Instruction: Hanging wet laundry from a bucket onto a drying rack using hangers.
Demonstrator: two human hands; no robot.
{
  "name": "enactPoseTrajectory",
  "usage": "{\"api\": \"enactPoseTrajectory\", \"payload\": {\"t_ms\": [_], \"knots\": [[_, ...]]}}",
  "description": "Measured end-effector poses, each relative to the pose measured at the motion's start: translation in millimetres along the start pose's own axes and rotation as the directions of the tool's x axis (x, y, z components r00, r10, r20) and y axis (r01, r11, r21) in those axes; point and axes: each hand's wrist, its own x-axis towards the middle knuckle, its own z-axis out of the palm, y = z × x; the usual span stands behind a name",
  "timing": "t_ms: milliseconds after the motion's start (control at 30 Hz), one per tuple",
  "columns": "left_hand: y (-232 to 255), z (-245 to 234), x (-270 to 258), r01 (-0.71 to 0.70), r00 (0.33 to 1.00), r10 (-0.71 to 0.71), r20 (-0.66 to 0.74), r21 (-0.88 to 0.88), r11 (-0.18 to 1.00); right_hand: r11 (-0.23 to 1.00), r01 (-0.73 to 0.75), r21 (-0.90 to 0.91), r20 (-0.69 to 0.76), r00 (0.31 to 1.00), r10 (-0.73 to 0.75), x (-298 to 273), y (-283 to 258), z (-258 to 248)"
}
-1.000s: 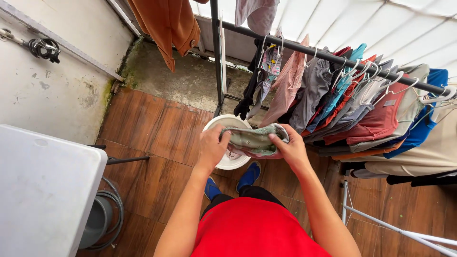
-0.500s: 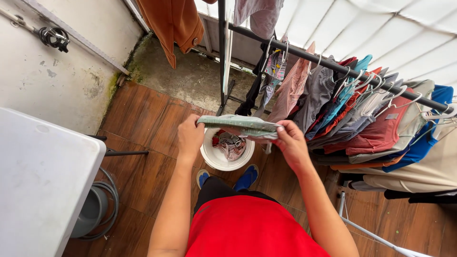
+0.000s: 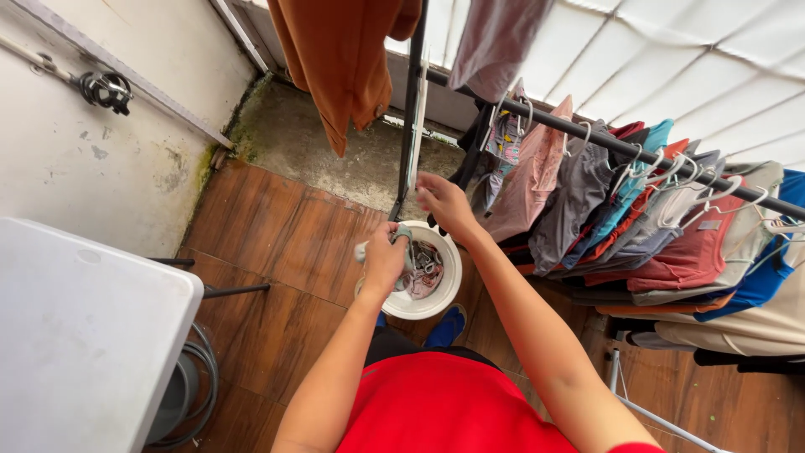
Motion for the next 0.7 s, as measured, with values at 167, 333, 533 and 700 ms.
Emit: {"api": "enactPoseTrajectory", "payload": {"t_ms": [167, 333, 533, 700], "knots": [[4, -16, 22, 0.014, 0.997, -0.015, 0.070, 0.004, 1.000, 0.986, -0.148, -0.081, -0.062, 0.988, 0.143, 84, -24, 41], [31, -43, 38, 0.157, 0.975, -0.144, 0.167, -0.064, 0.986, 0.934, -0.279, -0.224, -0.220, 0.948, 0.230, 128, 6, 47], [24, -55, 61, 0.093, 0.968, -0.076, 0.237, -0.059, 0.994, 0.789, -0.166, -0.592, -0.485, 0.855, -0.184, 135, 16, 40], [35, -61, 75, 0.129, 0.945, -0.122, 0.304, -0.003, 0.992, 0.778, -0.218, -0.590, -0.612, 0.748, -0.255, 148, 14, 15]]}}
